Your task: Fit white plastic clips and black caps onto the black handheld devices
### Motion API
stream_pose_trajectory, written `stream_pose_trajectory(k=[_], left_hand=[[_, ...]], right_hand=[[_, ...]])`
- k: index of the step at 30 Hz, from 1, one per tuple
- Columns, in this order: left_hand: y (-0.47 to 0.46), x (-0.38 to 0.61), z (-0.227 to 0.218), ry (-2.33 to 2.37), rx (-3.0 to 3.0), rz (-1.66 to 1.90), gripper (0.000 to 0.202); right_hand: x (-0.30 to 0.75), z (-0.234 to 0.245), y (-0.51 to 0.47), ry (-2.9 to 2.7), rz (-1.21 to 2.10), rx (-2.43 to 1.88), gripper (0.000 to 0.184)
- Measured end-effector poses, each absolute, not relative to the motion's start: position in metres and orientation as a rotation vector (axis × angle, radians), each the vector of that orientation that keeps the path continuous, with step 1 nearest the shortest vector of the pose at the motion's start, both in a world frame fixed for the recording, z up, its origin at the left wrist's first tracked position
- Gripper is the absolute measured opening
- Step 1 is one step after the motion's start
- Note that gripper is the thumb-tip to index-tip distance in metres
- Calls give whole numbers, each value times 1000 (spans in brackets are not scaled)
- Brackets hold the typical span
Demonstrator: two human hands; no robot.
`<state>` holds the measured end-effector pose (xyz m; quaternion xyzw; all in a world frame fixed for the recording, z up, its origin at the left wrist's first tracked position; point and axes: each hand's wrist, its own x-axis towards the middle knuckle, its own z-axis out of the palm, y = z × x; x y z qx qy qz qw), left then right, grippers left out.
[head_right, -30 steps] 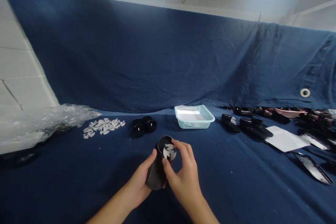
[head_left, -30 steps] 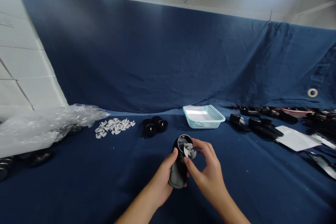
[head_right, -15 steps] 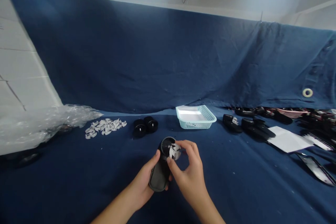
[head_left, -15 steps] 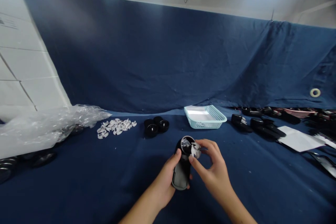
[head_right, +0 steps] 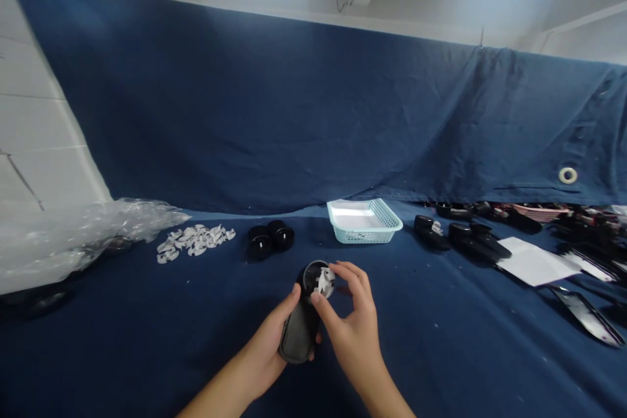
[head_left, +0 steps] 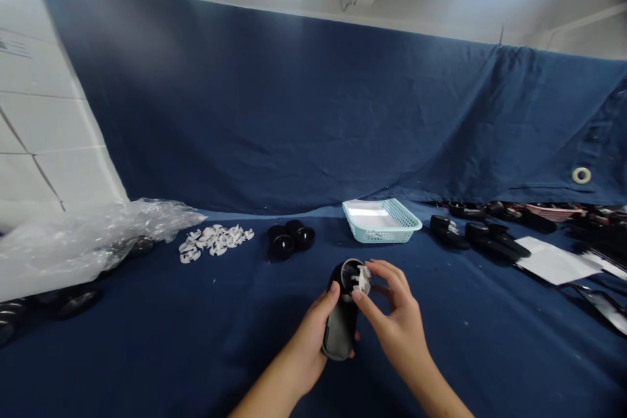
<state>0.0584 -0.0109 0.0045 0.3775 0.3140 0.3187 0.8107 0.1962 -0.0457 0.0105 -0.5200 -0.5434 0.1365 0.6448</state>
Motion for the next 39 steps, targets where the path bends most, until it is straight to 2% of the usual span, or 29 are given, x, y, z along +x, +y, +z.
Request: stream_pose_trajectory(k=[11, 15, 20, 39], left_hand=[[-11, 59, 6, 683, 877, 720, 55], [-12, 61, 8, 714, 899, 721, 55], [-17, 61, 10, 721, 919, 729, 54], [-16, 64, 6, 754, 947, 735, 56]], right_hand=[[198, 8, -45, -1328, 201, -1259, 35], [200, 7, -43, -1364, 215, -1247, 38], [202, 5, -41, -1321, 267, -1215, 28], [203, 4, -38, -1161, 302, -1242, 25]])
